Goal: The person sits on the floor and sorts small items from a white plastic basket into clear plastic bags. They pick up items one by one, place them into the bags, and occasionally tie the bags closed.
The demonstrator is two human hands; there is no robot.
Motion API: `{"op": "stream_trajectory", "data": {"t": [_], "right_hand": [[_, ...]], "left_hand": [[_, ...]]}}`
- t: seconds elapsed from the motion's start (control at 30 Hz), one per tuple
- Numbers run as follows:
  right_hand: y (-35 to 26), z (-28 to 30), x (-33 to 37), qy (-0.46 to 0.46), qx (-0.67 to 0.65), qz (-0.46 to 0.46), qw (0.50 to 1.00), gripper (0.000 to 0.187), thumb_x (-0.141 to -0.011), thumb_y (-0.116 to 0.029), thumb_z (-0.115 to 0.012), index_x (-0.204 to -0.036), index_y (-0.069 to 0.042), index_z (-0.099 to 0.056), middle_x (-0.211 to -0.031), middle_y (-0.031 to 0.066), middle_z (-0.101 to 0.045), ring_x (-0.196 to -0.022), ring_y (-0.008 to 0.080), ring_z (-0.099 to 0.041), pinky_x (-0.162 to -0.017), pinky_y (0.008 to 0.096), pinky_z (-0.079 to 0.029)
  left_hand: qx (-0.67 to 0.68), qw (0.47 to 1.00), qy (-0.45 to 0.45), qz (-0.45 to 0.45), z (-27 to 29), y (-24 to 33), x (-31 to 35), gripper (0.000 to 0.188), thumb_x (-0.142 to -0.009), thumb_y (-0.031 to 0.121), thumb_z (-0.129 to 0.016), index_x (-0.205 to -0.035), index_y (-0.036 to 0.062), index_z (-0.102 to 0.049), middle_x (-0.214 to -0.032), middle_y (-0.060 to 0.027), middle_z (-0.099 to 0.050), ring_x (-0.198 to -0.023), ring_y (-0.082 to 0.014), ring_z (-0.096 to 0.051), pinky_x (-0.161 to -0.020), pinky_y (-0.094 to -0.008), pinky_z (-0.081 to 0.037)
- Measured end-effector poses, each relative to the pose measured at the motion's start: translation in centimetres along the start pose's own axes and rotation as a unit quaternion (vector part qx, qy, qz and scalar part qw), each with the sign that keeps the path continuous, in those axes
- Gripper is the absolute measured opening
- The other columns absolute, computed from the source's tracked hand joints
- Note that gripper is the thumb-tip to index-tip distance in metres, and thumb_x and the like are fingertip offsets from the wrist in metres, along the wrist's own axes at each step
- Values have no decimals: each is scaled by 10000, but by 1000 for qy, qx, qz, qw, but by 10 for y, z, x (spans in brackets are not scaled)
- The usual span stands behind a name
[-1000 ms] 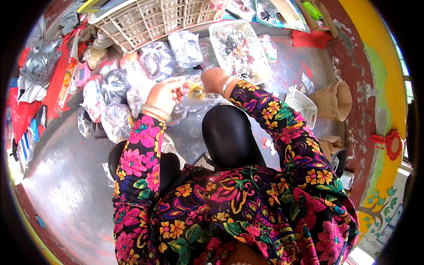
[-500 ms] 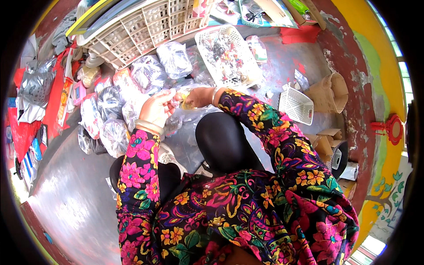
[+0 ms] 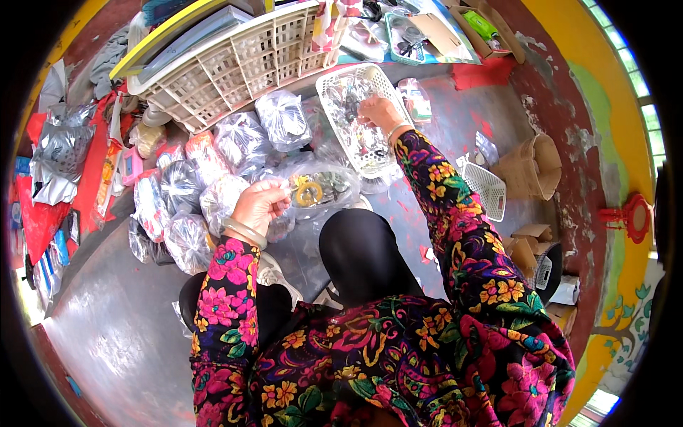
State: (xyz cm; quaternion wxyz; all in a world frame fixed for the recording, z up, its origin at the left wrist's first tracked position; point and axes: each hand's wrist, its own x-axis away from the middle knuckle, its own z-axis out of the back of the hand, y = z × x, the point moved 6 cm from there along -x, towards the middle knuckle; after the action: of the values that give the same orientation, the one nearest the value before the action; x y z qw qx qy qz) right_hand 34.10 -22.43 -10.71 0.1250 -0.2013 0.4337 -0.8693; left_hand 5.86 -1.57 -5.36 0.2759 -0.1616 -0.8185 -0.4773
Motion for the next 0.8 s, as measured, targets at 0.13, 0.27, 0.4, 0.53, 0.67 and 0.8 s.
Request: {"op": "stream_trajectory", "data": {"t": [0.13, 0.27, 0.4, 0.53, 0.67, 0.8], "right_hand": [[-24, -20, -27, 60, 23, -40, 997, 171, -679, -205, -626, -743, -46, -620, -534, 49, -583, -466, 131, -562, -468, 262, -457], [-13, -38, -70, 5, 311, -54, 949, 246, -716, -268, -561, -708, -31, -626, -552, 52, -594, -467, 127, -562, -452, 264, -461], [13, -62, -93, 24, 381, -59, 922, 299, -728, -316, -500, -661, -57, -635, -594, 74, -608, -594, 210, -603, -603, 323, -482], [43, -41, -95, 132, 443, 49, 886, 284, -743, -317, -495, -786, -80, -647, -788, 81, -638, -728, 244, -612, -663, 345, -487], [-18, -44, -33, 68, 412, 264, 870, 248, -731, -278, -522, -864, -110, -649, -846, 97, -632, -839, 271, -590, -730, 344, -467], [-32, -16, 31, 17, -146, -36, 989, 155, -785, -187, -562, -766, -43, -617, -626, 16, -565, -525, 70, -506, -470, 200, -389]], "left_hand": [[-40, 998, 37, -11, 8, 3, 4, 100, -742, 87, -605, -832, 56, -573, -668, -9, -575, -583, -72, -525, -549, -186, -392], [-201, 970, 75, -112, 12, 13, -2, 84, -719, 69, -591, -764, 3, -565, -627, -39, -585, -538, -102, -542, -505, -217, -420], [-277, 950, 92, -110, 19, 7, -6, 103, -728, 74, -568, -732, -27, -553, -594, -65, -584, -515, -122, -547, -492, -229, -429], [-239, 963, 53, -110, 1, 7, -11, 98, -762, 72, -529, -736, -20, -549, -601, -73, -585, -522, -131, -554, -500, -241, -439], [-81, 995, 41, -48, 6, 5, 1, 106, -807, 105, -497, -778, 14, -543, -640, -66, -590, -560, -139, -568, -537, -244, -445], [-46, 998, 21, -33, 3, 5, 5, 147, -828, 195, -504, -786, 60, -545, -699, -51, -594, -632, -137, -572, -595, -238, -429]]}}
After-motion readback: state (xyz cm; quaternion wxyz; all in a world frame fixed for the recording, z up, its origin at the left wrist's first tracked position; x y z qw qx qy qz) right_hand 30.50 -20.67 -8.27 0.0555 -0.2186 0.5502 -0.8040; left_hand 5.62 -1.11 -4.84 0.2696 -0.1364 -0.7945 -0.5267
